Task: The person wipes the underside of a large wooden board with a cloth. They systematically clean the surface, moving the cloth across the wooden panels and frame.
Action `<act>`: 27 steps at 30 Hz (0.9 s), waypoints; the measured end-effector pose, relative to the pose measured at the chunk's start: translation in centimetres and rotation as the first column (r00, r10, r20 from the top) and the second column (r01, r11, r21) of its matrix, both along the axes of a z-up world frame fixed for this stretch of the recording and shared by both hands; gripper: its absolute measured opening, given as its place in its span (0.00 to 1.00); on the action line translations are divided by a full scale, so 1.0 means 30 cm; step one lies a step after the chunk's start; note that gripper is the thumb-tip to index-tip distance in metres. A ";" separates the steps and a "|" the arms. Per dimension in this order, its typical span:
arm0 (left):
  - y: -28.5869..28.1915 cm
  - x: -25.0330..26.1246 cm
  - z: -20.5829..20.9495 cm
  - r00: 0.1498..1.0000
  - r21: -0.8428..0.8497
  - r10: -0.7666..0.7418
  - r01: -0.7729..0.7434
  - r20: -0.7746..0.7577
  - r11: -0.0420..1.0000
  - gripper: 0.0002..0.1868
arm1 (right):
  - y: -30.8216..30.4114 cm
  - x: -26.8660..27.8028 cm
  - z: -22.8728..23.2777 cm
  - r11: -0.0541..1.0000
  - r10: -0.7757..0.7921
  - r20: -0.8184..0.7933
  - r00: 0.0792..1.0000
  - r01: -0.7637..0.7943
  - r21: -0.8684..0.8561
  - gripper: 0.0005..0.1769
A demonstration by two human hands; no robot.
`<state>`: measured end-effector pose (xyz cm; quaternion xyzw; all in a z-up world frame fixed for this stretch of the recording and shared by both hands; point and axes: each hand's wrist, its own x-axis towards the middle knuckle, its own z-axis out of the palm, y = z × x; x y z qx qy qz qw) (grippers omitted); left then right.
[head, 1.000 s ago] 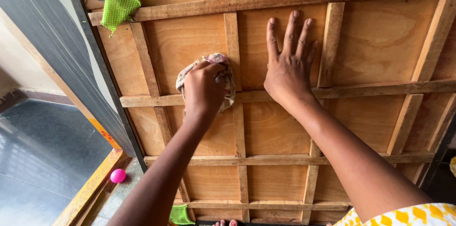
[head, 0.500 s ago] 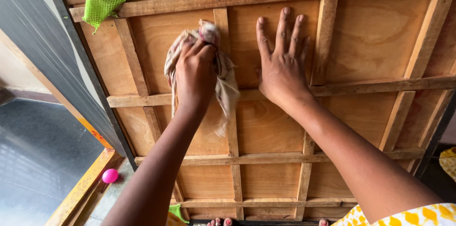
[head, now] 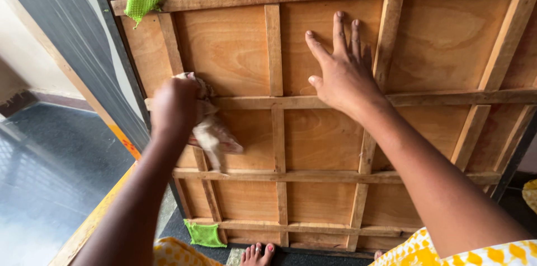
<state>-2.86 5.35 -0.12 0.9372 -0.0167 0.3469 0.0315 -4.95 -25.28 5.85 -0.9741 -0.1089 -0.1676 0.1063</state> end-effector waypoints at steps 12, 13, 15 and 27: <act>-0.218 -0.021 -0.045 0.655 -0.730 -0.723 0.381 -0.220 0.567 0.07 | 0.072 -0.036 0.002 0.913 0.353 -0.190 0.916 -0.292 0.284 0.34; -0.238 -0.022 -0.036 0.612 -0.835 -0.787 0.391 -0.078 0.387 0.07 | 0.099 -0.038 -0.005 0.892 0.393 -0.287 0.874 -0.286 0.349 0.34; -0.259 -0.024 -0.013 0.568 -0.922 -0.819 0.356 0.084 0.152 0.07 | 0.124 -0.039 -0.012 0.850 0.456 -0.353 0.817 -0.283 0.444 0.34; -0.212 -0.020 0.025 0.778 -0.912 -0.490 0.398 0.393 -0.098 0.13 | 0.007 -0.006 0.065 0.997 0.070 -0.518 0.853 -0.039 0.070 0.18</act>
